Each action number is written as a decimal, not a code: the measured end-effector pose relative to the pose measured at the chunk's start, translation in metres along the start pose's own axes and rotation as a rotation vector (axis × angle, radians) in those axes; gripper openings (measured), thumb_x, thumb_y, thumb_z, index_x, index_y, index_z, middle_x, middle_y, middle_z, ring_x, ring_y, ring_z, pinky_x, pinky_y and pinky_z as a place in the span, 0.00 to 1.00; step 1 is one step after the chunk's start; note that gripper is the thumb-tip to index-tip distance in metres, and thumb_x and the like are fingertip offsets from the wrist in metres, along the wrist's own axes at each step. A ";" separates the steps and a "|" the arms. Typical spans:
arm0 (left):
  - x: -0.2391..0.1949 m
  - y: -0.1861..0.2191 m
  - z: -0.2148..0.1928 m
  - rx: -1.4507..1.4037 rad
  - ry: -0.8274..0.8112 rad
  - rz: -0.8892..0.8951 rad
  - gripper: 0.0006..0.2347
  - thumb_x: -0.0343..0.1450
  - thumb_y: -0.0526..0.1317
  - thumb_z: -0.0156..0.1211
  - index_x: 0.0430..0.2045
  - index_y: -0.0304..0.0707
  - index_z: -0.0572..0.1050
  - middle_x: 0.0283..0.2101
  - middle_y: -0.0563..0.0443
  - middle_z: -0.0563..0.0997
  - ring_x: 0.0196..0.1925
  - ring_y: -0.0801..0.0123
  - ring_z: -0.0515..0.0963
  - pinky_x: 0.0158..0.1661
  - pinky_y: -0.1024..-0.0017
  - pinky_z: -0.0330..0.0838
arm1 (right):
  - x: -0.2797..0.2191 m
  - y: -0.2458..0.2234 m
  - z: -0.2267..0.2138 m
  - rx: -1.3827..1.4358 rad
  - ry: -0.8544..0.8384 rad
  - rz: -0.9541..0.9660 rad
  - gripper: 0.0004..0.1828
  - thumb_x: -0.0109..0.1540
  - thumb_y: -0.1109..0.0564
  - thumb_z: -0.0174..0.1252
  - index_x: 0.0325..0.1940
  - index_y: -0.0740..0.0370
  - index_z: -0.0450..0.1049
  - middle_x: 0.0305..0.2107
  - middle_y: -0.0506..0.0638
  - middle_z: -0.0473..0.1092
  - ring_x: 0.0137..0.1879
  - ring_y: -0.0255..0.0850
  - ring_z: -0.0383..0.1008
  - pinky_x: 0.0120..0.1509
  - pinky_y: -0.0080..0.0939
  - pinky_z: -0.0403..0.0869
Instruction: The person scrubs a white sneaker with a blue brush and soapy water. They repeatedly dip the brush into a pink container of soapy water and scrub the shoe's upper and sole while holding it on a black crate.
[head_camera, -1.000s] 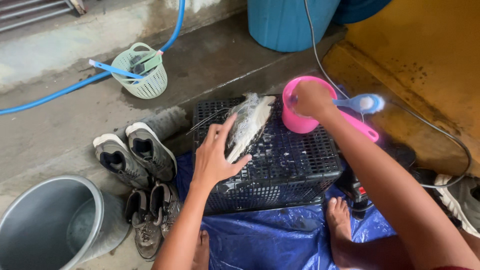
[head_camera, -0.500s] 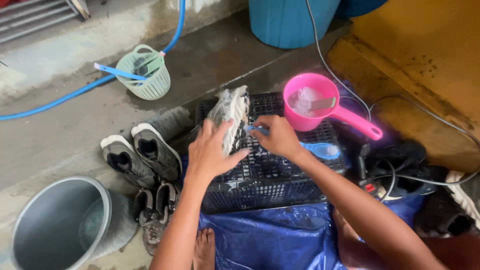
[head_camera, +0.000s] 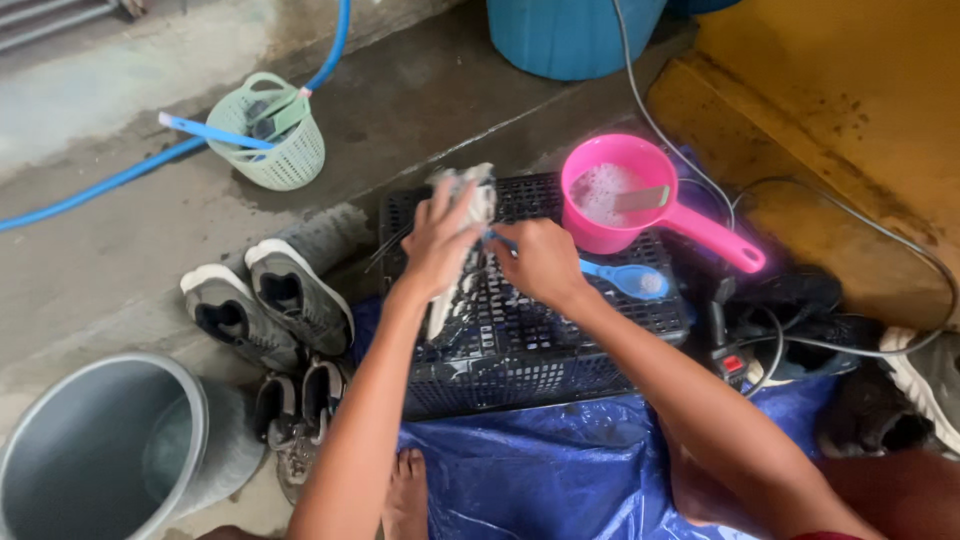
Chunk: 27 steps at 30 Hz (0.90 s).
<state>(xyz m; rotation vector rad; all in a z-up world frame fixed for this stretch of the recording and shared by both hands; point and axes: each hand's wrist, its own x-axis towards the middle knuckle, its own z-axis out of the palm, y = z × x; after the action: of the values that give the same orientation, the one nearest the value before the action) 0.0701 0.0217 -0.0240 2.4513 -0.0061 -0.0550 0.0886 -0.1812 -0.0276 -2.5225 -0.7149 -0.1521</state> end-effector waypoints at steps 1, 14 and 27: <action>-0.007 0.004 -0.004 0.001 0.006 -0.004 0.29 0.82 0.55 0.49 0.83 0.68 0.54 0.89 0.59 0.45 0.85 0.46 0.50 0.69 0.22 0.56 | 0.002 -0.004 -0.003 0.002 -0.001 -0.007 0.19 0.66 0.46 0.63 0.59 0.51 0.86 0.41 0.55 0.85 0.51 0.62 0.85 0.54 0.68 0.82; -0.004 -0.013 -0.010 -0.184 -0.044 0.124 0.30 0.80 0.57 0.47 0.82 0.77 0.53 0.89 0.63 0.46 0.85 0.56 0.52 0.74 0.37 0.49 | -0.025 -0.041 -0.005 -0.122 -0.082 -0.014 0.17 0.65 0.43 0.62 0.53 0.46 0.88 0.36 0.57 0.84 0.47 0.62 0.86 0.52 0.66 0.84; -0.004 -0.010 -0.012 -0.178 -0.091 0.084 0.28 0.81 0.56 0.44 0.82 0.77 0.52 0.89 0.64 0.42 0.89 0.50 0.43 0.76 0.25 0.37 | -0.006 -0.028 -0.003 -0.163 -0.043 0.032 0.12 0.62 0.45 0.63 0.42 0.48 0.88 0.30 0.55 0.81 0.44 0.63 0.84 0.47 0.68 0.83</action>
<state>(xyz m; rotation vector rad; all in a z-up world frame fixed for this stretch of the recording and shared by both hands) 0.0663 0.0370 -0.0204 2.2663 -0.1380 -0.1247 0.0696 -0.1649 -0.0141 -2.6986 -0.7035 -0.1513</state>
